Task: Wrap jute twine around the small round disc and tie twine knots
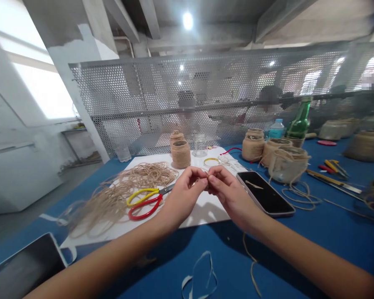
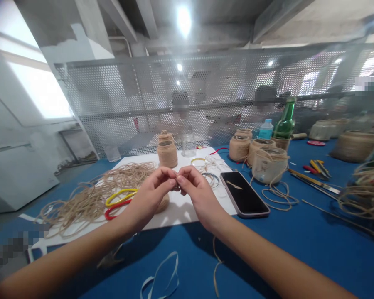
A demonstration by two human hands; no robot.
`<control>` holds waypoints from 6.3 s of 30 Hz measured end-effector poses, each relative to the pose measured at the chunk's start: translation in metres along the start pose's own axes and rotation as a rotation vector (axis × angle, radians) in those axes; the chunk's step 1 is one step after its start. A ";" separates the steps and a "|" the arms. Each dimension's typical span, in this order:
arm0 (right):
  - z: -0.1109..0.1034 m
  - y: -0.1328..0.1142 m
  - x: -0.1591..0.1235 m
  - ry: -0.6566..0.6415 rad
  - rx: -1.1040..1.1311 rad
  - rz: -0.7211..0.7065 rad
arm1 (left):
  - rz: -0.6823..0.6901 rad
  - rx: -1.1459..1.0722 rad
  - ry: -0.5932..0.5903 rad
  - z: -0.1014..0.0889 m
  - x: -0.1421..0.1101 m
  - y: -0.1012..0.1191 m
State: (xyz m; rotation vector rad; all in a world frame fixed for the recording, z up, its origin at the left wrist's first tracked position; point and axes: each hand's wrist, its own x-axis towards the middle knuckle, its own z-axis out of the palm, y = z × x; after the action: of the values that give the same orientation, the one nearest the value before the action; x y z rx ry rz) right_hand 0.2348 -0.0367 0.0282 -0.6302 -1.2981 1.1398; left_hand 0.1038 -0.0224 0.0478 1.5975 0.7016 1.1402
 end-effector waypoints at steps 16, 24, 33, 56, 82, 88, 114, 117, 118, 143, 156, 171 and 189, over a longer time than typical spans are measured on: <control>-0.007 -0.008 0.003 0.047 -0.067 -0.067 | 0.104 0.333 -0.137 -0.008 0.005 0.010; -0.008 -0.014 0.006 0.007 -0.183 -0.174 | 0.213 0.622 -0.229 -0.008 0.002 0.007; -0.014 -0.021 0.006 0.034 -0.147 -0.173 | 0.257 0.716 -0.237 -0.006 -0.001 0.009; -0.018 -0.029 0.010 0.011 0.351 -0.004 | 0.224 0.974 -0.285 -0.013 0.000 -0.017; -0.020 -0.036 0.009 -0.025 0.328 0.052 | 0.244 0.958 -0.395 -0.025 0.007 -0.021; -0.025 -0.033 0.013 -0.059 0.313 0.033 | 0.261 0.960 -0.346 -0.025 0.005 -0.026; -0.028 -0.018 0.010 -0.184 -0.473 -0.116 | 0.264 0.472 -0.152 -0.027 0.009 -0.003; -0.025 -0.021 0.007 -0.134 -0.644 -0.246 | 0.309 0.544 -0.126 -0.026 0.007 -0.005; -0.024 -0.022 0.006 -0.117 -0.672 -0.285 | 0.326 0.577 -0.121 -0.025 0.007 -0.005; -0.033 -0.015 0.015 0.065 -0.896 -0.214 | 0.331 0.640 -0.057 -0.035 0.013 -0.001; -0.025 -0.016 0.011 -0.219 -0.842 -0.018 | 0.467 0.888 -0.070 -0.028 0.003 -0.008; -0.019 -0.024 0.006 -0.218 -0.871 -0.086 | 0.586 1.138 -0.063 -0.034 0.004 -0.007; -0.017 -0.023 0.004 -0.227 -0.941 -0.187 | 0.359 0.709 -0.123 -0.030 0.006 0.000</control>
State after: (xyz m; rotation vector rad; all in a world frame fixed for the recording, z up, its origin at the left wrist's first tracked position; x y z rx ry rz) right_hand 0.2575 -0.0374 0.0467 -1.0393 -2.0492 0.3957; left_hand 0.0781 -0.0056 0.0516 2.4484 0.8085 1.0868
